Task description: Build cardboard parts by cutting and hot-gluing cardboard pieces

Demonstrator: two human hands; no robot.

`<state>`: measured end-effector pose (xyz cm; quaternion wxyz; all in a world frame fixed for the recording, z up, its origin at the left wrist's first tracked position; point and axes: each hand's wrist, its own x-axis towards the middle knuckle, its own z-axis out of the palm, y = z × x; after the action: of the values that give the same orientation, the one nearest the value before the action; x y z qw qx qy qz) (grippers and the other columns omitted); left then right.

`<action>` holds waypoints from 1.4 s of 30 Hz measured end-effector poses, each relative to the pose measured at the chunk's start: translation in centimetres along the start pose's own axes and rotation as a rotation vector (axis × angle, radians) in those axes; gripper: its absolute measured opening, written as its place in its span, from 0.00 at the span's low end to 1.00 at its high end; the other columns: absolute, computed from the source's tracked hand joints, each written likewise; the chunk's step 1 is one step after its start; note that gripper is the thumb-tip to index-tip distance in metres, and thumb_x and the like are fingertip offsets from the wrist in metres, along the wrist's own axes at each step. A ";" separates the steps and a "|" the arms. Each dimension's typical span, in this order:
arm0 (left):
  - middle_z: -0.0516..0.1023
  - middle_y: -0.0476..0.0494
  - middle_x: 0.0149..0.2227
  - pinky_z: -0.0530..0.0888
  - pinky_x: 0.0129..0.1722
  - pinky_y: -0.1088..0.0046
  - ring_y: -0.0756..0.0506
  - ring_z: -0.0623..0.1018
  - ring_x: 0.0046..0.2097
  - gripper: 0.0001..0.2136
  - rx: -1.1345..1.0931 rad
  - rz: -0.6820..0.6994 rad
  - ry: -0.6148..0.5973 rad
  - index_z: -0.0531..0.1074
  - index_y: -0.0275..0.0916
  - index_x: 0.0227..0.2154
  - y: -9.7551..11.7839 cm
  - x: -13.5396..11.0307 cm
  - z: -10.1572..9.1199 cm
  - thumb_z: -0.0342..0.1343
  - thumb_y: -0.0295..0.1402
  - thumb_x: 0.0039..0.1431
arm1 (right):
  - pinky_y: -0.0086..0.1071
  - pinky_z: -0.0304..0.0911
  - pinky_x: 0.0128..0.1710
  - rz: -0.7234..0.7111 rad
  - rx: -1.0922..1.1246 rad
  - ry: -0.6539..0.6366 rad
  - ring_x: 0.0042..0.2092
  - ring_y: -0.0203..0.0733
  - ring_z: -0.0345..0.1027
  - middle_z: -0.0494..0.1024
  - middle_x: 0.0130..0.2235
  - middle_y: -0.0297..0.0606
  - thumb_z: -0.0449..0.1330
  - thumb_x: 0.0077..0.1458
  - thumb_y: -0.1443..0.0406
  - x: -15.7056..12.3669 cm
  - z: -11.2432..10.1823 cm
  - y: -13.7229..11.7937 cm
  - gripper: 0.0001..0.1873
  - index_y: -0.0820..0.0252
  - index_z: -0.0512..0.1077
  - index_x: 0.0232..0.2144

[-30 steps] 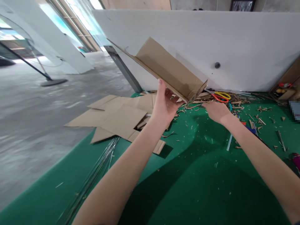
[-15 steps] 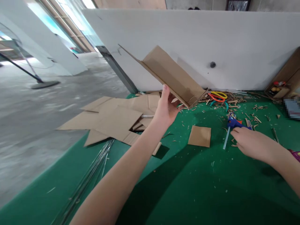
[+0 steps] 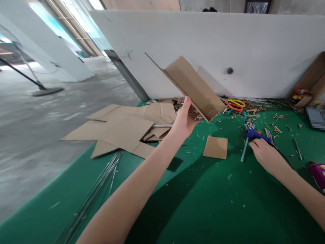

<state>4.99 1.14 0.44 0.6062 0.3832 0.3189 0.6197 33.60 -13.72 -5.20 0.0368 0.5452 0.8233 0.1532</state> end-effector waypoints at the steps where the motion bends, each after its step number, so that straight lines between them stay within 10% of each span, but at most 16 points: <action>1: 0.79 0.42 0.37 0.77 0.35 0.63 0.42 0.79 0.35 0.24 -0.002 -0.002 -0.003 0.74 0.43 0.39 0.0 0.0 0.0 0.65 0.56 0.46 | 0.38 0.68 0.44 0.008 0.018 0.020 0.47 0.51 0.69 0.75 0.48 0.50 0.49 0.55 0.82 0.3 0.4 0.3 0.22 0.64 0.73 0.45; 14: 0.79 0.41 0.37 0.74 0.36 0.62 0.41 0.78 0.37 0.27 0.010 -0.007 -0.018 0.74 0.42 0.41 0.4 -0.2 -0.1 0.66 0.56 0.45 | 0.39 0.64 0.45 0.048 0.294 0.238 0.43 0.49 0.70 0.76 0.40 0.47 0.49 0.63 0.73 2.2 -0.6 1.7 0.11 0.64 0.71 0.40; 25: 0.79 0.41 0.38 0.74 0.33 0.64 0.41 0.78 0.36 0.28 -0.019 -0.035 0.019 0.75 0.41 0.40 0.5 0.0 -0.3 0.68 0.55 0.41 | 0.29 0.61 0.26 -0.156 0.351 -0.702 0.33 0.42 0.75 0.82 0.35 0.38 0.60 0.47 0.73 11.8 -4.3 1.2 0.14 0.57 0.79 0.36; 36: 0.78 0.42 0.35 0.74 0.33 0.64 0.43 0.77 0.34 0.26 0.021 -0.024 -0.021 0.75 0.42 0.37 0.7 -0.1 -0.2 0.67 0.57 0.42 | 0.41 0.68 0.43 0.068 0.077 -0.299 0.47 0.58 0.76 0.79 0.42 0.60 0.52 0.55 0.80 15.3 -2.0 0.8 0.17 0.71 0.78 0.41; 42: 0.77 0.43 0.34 0.73 0.31 0.65 0.44 0.76 0.33 0.27 0.011 -0.042 -0.014 0.75 0.42 0.38 0.8 0.1 -0.4 0.67 0.57 0.42 | 0.46 0.55 0.61 0.083 0.118 0.007 0.61 0.56 0.62 0.69 0.58 0.61 0.45 0.62 0.75 15.0 -0.4 1.3 0.21 0.74 0.70 0.53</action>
<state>4.25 1.22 0.94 0.6193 0.3841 0.3262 0.6021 28.62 0.28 -2.85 -0.0048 0.5795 0.8078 0.1076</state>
